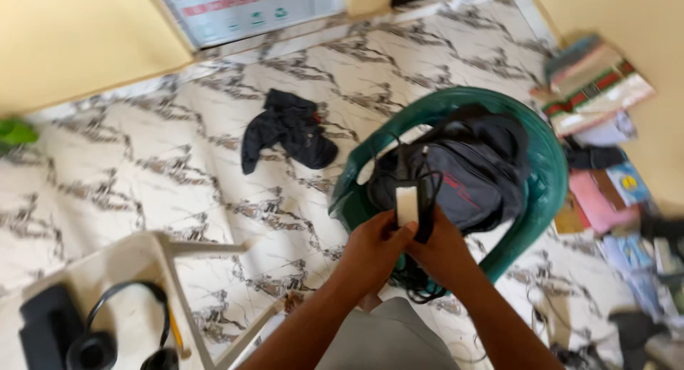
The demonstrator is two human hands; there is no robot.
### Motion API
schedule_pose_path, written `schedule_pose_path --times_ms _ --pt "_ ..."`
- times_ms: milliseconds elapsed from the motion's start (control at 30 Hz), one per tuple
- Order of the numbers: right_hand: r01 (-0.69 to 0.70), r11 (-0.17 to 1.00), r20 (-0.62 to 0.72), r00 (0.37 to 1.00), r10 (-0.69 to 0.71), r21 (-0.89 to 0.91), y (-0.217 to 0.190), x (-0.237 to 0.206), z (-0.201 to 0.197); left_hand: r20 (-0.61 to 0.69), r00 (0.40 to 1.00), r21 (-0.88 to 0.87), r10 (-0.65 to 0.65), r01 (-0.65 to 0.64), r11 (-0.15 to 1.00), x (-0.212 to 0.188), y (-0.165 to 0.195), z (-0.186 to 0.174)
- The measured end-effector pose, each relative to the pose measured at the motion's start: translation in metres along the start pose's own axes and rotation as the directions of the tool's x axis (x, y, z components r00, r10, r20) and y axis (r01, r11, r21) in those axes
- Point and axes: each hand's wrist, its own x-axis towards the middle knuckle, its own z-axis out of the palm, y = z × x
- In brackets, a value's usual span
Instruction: The person opens a backpack on a green plastic chair and packs it with items from a nearby table: a water bottle, a laptop, a power bank, cables, and headphones. They zip the compartments closed and adjust the packed backpack on the chair.
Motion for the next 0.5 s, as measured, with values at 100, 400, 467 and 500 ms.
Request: schedule_pose_path --times_ms 100,400,467,500 --pt "-0.379 0.917 -0.125 0.923 0.364 -0.127 0.050 -0.005 -0.040 0.222 0.974 0.164 0.033 -0.071 0.984 0.052 -0.016 0.048" --pt "-0.450 0.857 -0.447 0.731 0.515 0.250 0.165 -0.015 -0.156 0.371 0.856 0.592 0.360 -0.517 0.618 0.261 -0.053 0.197" --pt "-0.356 0.874 -0.479 0.734 0.481 0.332 0.180 -0.015 -0.173 0.545 0.786 0.704 0.292 -0.618 0.351 0.298 -0.058 0.226" --pt "-0.295 0.884 -0.507 0.733 0.453 0.363 0.187 -0.013 -0.183 0.585 0.772 0.712 0.249 -0.636 0.298 0.313 -0.061 0.238"
